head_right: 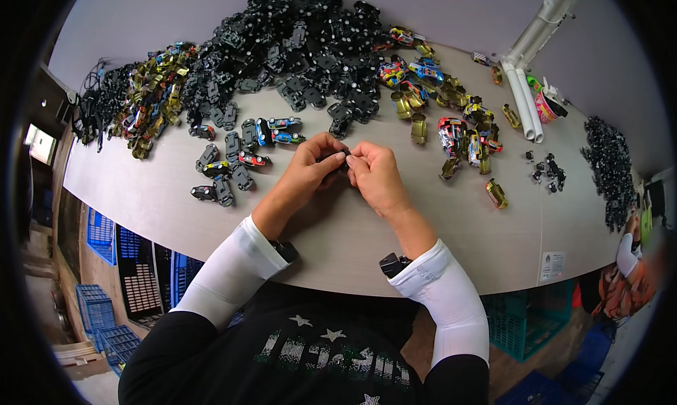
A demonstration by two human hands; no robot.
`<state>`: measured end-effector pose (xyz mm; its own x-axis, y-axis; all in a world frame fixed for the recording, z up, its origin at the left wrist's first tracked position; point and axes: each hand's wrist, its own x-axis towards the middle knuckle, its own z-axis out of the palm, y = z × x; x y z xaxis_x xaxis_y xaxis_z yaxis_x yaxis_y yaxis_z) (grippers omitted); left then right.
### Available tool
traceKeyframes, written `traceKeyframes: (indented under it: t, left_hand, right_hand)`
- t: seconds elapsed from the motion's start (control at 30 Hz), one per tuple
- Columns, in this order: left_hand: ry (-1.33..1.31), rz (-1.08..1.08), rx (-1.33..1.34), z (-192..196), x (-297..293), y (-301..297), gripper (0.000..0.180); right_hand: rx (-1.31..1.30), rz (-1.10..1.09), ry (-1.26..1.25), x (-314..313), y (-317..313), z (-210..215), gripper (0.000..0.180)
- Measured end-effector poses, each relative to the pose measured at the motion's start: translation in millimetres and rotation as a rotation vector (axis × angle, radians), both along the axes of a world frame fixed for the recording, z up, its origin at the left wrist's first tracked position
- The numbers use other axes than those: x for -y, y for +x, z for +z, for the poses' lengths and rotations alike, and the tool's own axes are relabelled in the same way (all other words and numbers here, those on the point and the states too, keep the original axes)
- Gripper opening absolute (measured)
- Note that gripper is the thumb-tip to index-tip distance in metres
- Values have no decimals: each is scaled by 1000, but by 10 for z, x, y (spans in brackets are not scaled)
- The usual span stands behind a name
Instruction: The person picks up a toy car and a chassis, presses them together by hand, and repeats this process with several more cars before sweeping them into a blue crate.
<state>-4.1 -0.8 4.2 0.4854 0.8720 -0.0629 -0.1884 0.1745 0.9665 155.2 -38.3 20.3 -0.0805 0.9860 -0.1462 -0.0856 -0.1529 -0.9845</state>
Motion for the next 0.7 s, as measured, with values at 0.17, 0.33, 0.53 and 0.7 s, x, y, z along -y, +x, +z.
traceKeyframes:
  t: [0.17, 0.33, 0.53, 0.7]
  left_hand:
    - [-49, 0, 6, 64, 19, -21, 14]
    - [-95, 0, 45, 90, 18, -12, 14]
    - [-51, 9, -11, 46, 24, 4, 12]
    - [364, 18, -294, -40, 24, 54, 14]
  right_hand:
    - [-63, 34, -83, 11, 48, 156, 13]
    - [-242, 19, -168, 9, 119, 198, 12]
    - [44, -41, -82, 7, 47, 131, 14]
    - [330, -78, 118, -22, 97, -99, 15]
